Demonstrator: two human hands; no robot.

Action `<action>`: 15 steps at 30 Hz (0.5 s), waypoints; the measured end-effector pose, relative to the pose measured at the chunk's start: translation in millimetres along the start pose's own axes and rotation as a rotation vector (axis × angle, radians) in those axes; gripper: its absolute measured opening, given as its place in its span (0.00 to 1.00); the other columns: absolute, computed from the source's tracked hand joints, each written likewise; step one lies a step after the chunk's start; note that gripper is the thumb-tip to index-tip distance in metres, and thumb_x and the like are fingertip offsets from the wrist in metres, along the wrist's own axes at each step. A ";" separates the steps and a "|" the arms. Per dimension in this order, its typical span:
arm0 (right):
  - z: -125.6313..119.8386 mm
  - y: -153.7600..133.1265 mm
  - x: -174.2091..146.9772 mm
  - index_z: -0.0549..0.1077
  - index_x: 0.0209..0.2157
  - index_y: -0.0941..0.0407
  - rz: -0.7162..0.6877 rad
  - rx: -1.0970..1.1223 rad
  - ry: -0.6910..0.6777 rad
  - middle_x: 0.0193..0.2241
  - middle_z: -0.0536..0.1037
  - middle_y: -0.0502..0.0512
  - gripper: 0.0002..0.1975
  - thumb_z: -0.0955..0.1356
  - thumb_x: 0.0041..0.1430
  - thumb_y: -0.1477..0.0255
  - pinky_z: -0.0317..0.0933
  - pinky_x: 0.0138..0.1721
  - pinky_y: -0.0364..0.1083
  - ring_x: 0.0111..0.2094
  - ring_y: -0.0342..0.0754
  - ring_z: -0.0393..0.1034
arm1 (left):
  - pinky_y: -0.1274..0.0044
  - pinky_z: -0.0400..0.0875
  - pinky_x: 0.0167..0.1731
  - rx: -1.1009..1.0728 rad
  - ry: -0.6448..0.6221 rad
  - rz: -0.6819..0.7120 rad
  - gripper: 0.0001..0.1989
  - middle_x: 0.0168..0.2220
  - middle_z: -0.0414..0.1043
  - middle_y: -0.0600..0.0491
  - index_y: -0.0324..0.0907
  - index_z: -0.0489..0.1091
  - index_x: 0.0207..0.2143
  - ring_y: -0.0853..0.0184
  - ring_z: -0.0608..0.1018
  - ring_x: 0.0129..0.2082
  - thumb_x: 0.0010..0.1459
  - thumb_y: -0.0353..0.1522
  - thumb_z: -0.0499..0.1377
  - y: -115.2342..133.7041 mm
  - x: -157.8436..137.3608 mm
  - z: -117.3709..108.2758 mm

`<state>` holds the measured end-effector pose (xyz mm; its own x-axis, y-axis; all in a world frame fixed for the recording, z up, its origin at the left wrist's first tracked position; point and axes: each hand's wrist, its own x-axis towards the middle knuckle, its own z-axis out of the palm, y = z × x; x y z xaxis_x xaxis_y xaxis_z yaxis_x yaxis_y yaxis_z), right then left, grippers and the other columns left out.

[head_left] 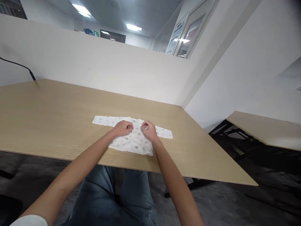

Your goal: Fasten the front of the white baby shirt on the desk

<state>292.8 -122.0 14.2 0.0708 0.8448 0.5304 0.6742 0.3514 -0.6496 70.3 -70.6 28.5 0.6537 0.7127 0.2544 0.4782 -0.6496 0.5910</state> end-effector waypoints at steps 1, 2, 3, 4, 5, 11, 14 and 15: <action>0.0 0.0 0.0 0.67 0.27 0.53 -0.007 0.003 0.002 0.28 0.71 0.50 0.02 0.65 0.48 0.74 0.58 0.36 0.46 0.32 0.47 0.66 | 0.77 0.59 0.28 0.001 -0.001 0.002 0.13 0.24 0.73 0.55 0.42 0.80 0.35 0.68 0.71 0.25 0.52 0.30 0.56 0.0 0.0 0.1; 0.0 0.1 0.1 0.67 0.27 0.53 -0.012 0.006 0.002 0.28 0.71 0.50 0.02 0.65 0.48 0.74 0.58 0.36 0.46 0.31 0.47 0.66 | 0.77 0.59 0.28 0.002 -0.001 0.005 0.13 0.24 0.73 0.55 0.42 0.80 0.35 0.68 0.71 0.25 0.52 0.30 0.56 0.1 -0.1 0.1; 0.0 0.2 0.1 0.67 0.27 0.53 -0.015 0.009 0.004 0.28 0.71 0.50 0.02 0.65 0.48 0.74 0.58 0.36 0.46 0.31 0.47 0.66 | 0.77 0.59 0.28 0.003 0.001 0.007 0.13 0.24 0.73 0.55 0.42 0.80 0.35 0.68 0.71 0.25 0.52 0.30 0.56 0.2 -0.2 0.1; 0.1 0.4 0.0 0.67 0.27 0.53 -0.018 0.013 0.007 0.28 0.71 0.50 0.02 0.65 0.48 0.75 0.58 0.36 0.46 0.31 0.47 0.66 | 0.77 0.59 0.28 0.003 0.003 0.010 0.13 0.24 0.73 0.55 0.42 0.80 0.35 0.68 0.71 0.25 0.52 0.30 0.56 0.3 -0.2 0.1; 0.3 0.6 0.0 0.67 0.27 0.53 -0.019 0.015 0.008 0.28 0.71 0.50 0.02 0.65 0.48 0.75 0.58 0.36 0.46 0.31 0.47 0.66 | 0.77 0.60 0.28 0.004 0.007 0.012 0.13 0.24 0.73 0.55 0.42 0.80 0.35 0.68 0.71 0.25 0.52 0.30 0.56 0.3 -0.3 0.2; 1.6 2.1 -0.3 0.68 0.27 0.53 -0.019 0.018 0.014 0.28 0.71 0.49 0.03 0.65 0.48 0.75 0.58 0.35 0.46 0.31 0.47 0.66 | 0.77 0.59 0.27 0.007 0.013 0.012 0.13 0.23 0.73 0.56 0.43 0.80 0.34 0.68 0.71 0.24 0.52 0.30 0.56 0.4 -0.6 0.4; 1.9 2.5 -0.1 0.68 0.27 0.53 -0.028 0.017 0.014 0.28 0.71 0.49 0.03 0.65 0.48 0.75 0.58 0.35 0.46 0.31 0.48 0.66 | 0.77 0.59 0.27 0.013 0.014 0.009 0.13 0.23 0.73 0.56 0.43 0.80 0.34 0.68 0.71 0.24 0.52 0.30 0.56 0.8 -0.8 0.6; 2.0 2.6 -0.1 0.68 0.27 0.53 -0.030 0.018 0.012 0.28 0.72 0.49 0.03 0.65 0.48 0.75 0.58 0.35 0.46 0.31 0.48 0.66 | 0.77 0.59 0.27 0.016 0.014 0.008 0.13 0.23 0.73 0.56 0.43 0.80 0.34 0.68 0.71 0.24 0.52 0.30 0.56 0.8 -0.8 0.7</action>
<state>293.1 -120.4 11.4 0.0596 0.8286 0.5567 0.6628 0.3841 -0.6428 70.6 -71.9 28.3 0.6493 0.7111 0.2698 0.4823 -0.6593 0.5768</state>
